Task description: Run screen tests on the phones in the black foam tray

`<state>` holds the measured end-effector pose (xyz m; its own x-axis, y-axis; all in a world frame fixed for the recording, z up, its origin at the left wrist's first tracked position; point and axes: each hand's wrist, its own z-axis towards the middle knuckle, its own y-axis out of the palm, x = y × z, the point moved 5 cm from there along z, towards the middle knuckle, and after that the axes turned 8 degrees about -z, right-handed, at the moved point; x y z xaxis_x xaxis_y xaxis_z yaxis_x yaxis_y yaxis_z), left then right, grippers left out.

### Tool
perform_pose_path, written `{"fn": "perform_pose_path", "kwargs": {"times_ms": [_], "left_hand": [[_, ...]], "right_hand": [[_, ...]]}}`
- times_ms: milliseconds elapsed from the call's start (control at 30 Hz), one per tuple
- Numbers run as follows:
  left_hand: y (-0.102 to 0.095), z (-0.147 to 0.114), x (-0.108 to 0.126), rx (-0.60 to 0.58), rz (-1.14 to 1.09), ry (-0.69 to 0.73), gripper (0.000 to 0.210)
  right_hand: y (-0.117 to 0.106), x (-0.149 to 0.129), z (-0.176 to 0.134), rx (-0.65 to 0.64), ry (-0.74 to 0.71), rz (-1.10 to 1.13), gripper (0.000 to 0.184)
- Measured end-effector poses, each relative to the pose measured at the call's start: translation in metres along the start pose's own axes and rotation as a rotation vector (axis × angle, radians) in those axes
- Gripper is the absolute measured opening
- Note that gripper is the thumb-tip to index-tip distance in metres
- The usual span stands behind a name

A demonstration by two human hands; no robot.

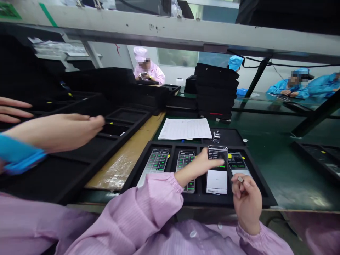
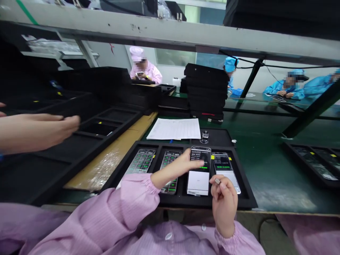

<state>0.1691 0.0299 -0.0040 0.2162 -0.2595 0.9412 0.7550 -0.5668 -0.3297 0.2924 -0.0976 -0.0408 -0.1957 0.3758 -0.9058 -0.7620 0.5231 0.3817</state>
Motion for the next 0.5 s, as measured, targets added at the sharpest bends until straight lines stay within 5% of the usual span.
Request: {"fn": "perform_pose_path", "kwargs": {"times_ms": [233, 367, 500], "left_hand": [[0.003, -0.025, 0.004, 0.063, -0.365, 0.012, 0.049], [-0.003, -0.029, 0.026, 0.102, -0.807, 0.013, 0.053], [-0.001, -0.037, 0.037, 0.247, -0.851, 0.062, 0.049]], "right_hand": [[-0.006, -0.011, 0.003, 0.028, 0.199, 0.153, 0.025], [0.021, -0.002, -0.011, -0.193, 0.384, 0.08, 0.026], [0.037, 0.009, -0.021, -0.284, 0.38, -0.127, 0.046]]}}
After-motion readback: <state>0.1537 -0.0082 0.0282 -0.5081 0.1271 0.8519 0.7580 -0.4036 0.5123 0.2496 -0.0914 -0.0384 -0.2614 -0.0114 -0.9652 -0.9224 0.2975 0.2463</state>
